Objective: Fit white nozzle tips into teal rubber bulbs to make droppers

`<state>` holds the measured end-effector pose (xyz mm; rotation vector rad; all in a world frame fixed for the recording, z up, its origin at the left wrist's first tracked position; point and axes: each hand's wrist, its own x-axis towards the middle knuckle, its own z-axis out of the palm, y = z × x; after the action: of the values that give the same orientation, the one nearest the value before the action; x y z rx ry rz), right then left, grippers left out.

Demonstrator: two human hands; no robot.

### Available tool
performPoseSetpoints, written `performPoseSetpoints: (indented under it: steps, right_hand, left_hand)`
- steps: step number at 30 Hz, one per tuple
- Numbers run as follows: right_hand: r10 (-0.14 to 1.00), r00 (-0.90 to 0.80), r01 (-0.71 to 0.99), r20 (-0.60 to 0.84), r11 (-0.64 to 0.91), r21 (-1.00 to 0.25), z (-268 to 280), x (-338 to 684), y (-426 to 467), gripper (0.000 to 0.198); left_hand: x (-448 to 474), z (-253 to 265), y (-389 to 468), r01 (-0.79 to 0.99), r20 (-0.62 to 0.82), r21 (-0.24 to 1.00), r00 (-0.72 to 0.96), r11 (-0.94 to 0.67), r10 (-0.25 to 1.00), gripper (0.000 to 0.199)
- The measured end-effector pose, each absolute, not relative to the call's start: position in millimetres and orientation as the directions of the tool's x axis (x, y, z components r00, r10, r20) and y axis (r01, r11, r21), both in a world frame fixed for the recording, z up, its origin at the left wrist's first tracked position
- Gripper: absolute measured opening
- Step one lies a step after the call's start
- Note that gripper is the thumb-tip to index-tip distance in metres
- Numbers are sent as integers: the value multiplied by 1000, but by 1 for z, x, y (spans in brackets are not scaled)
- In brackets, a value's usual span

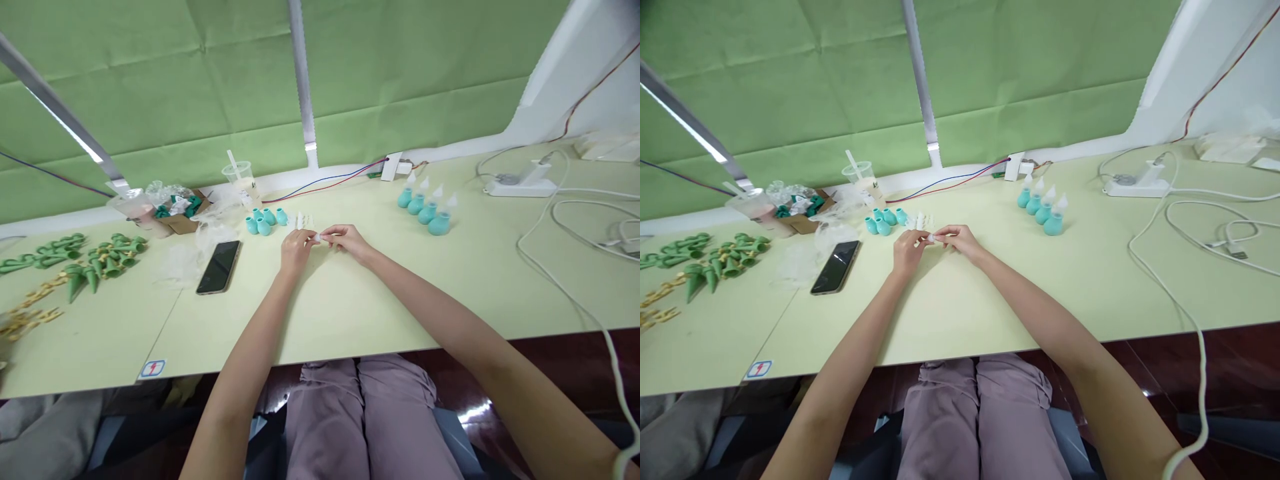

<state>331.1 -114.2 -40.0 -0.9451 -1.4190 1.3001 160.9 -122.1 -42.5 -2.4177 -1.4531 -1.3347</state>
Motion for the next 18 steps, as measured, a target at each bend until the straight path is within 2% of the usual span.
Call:
performPoseSetpoints:
  steps: [5, 10, 14, 18]
  right_hand:
    - [965, -220, -64, 139, 128, -990, -39, 330, -116, 28]
    - [967, -248, -66, 59, 44, -997, -35, 333, -117, 28]
    - [960, -278, -148, 23, -19, -989, -37, 333, -117, 28]
    - [973, -228, -235, 33, -22, -972, -41, 329, -119, 30]
  left_hand:
    - [161, -42, -122, 730, 699, 363, 198, -580, 687, 3]
    - [161, -42, -121, 741, 703, 292, 263, -605, 661, 5]
    - [159, -43, -121, 747, 715, 216, 317, -629, 623, 9]
    - [157, -44, -119, 755, 739, 168, 330, -634, 588, 10]
